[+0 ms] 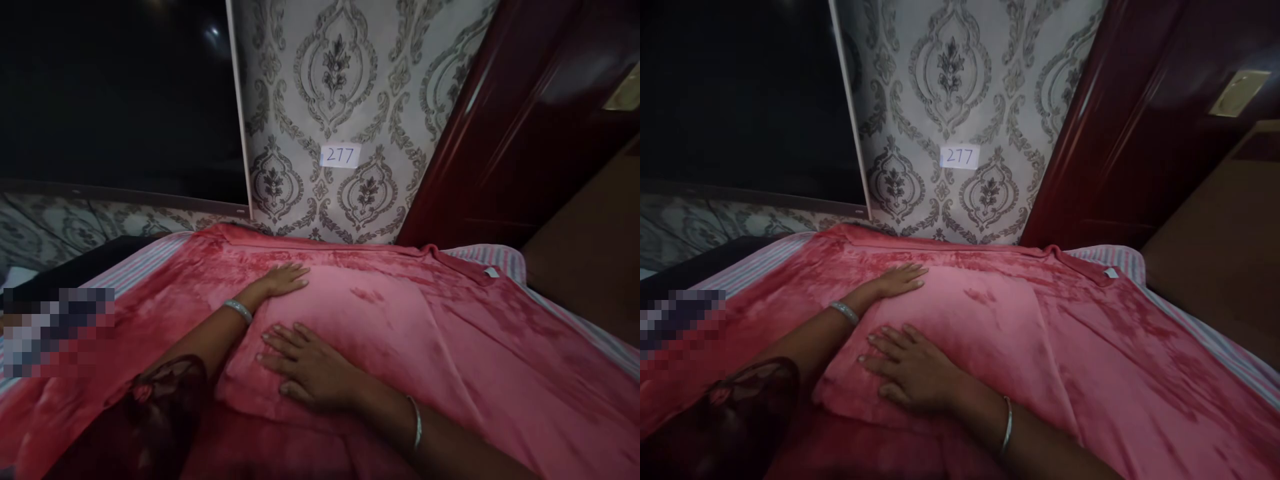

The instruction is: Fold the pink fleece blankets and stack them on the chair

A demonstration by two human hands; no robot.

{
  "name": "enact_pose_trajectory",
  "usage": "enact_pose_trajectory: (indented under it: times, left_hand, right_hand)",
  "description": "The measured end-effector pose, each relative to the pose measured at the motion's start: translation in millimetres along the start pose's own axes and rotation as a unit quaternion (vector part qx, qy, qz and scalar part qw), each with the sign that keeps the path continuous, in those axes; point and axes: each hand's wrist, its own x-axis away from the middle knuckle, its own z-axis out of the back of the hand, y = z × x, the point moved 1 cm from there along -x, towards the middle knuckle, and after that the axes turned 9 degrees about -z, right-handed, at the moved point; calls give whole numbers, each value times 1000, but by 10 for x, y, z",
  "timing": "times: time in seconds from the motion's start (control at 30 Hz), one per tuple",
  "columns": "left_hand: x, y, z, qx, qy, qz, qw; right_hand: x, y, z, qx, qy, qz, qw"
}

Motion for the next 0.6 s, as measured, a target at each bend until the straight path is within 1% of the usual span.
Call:
enact_pose_trajectory:
  times: [0.07,0.13,0.2,0.27,0.37,0.43,0.5,0.53,0.6]
  left_hand:
    - [-92,-112,-16,11,8,20,1000]
    - [-142,-164,-26,7,13,27,1000]
    - [-151,-147,-19,-8,16,32,999]
    - [-128,-73,12,-31,24,42,998]
    - [-64,98,115,-73,48,58,994]
    - [-16,237,212,-105,70,48,991]
    - [35,409,301,-111,88,7,990]
    - [63,516,333,-94,93,-24,991]
    - [128,778,353,-8,87,-95,992]
  right_hand:
    - [8,-6,25,-6,3,-3,1000]
    - [13,-8,39,-10,10,-3,1000]
    - [11,-3,36,-5,16,1,1000]
    - [-3,7,19,6,19,4,1000]
    - [-27,10,9,26,23,7,999]
    - [-11,-9,46,38,27,12,999]
    - [60,-38,129,47,35,17,998]
    - [119,-49,183,50,41,18,998]
    - [275,-49,289,50,50,18,997]
